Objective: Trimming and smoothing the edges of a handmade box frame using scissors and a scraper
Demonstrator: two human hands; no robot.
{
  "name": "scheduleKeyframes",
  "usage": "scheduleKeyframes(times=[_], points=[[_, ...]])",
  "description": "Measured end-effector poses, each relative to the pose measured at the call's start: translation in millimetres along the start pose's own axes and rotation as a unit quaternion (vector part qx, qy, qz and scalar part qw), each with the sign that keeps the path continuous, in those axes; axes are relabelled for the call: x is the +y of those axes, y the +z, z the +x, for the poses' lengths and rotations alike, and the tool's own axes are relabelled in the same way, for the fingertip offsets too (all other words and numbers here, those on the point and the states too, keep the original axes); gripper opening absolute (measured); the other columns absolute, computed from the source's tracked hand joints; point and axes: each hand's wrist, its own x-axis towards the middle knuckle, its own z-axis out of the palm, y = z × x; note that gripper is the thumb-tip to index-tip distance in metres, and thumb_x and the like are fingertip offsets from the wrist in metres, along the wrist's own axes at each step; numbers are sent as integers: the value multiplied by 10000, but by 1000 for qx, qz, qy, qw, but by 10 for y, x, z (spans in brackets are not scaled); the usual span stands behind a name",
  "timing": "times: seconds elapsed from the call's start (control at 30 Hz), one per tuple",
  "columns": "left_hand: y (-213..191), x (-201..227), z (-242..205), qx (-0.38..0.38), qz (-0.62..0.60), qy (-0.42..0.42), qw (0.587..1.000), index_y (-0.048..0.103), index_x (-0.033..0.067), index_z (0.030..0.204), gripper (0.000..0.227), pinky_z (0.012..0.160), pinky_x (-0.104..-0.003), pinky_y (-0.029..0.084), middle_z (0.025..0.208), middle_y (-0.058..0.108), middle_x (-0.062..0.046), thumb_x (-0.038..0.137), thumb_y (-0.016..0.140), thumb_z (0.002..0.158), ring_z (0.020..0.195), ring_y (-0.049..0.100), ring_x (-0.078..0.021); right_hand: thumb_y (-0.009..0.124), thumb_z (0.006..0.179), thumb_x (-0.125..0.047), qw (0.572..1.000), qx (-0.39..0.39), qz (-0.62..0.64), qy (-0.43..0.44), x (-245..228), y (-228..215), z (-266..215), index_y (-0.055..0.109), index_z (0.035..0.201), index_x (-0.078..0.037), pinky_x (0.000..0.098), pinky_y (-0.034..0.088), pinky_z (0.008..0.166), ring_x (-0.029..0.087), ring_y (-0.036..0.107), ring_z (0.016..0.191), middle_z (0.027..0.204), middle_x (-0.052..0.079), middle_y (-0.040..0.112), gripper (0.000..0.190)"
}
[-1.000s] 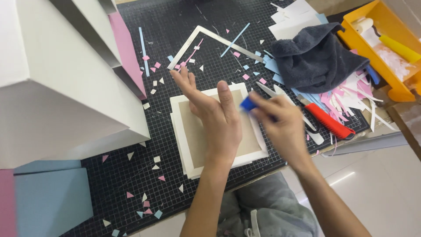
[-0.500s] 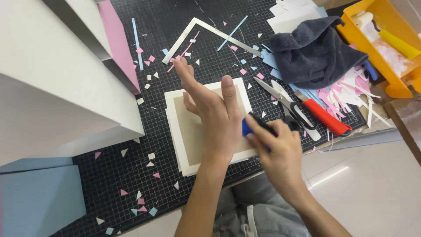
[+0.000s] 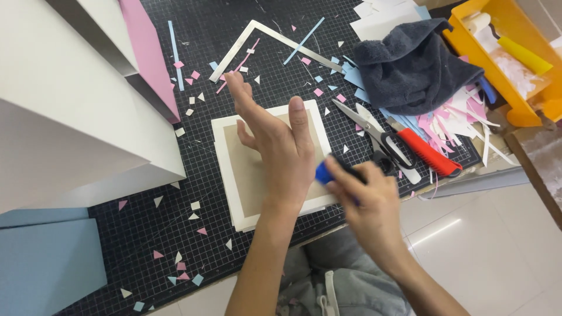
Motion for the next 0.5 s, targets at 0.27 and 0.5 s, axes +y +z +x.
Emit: scheduleKeyframes(times=[0.27, 0.5], points=[[-23, -54, 9, -28, 37, -12, 999, -104, 110, 1569, 770, 1181, -691, -5, 1712, 90, -179, 567, 231, 1048, 1591, 144, -413, 642, 959, -234, 986, -47, 154, 36, 113, -364, 297, 567, 1450, -163, 268, 374, 690, 143, 464, 735, 854, 27, 486, 502], [70, -188, 11, -76, 148, 7, 986, -95, 161, 1572, 730, 1131, -740, 66, 1687, 184, -200, 504, 322, 1080, 1481, 425, -335, 574, 996, -269, 995, -86, 39, -46, 156, -271, 325, 533, 1431, -242, 434, 314, 914, 214, 577, 1026, 1090, 19, 585, 438]])
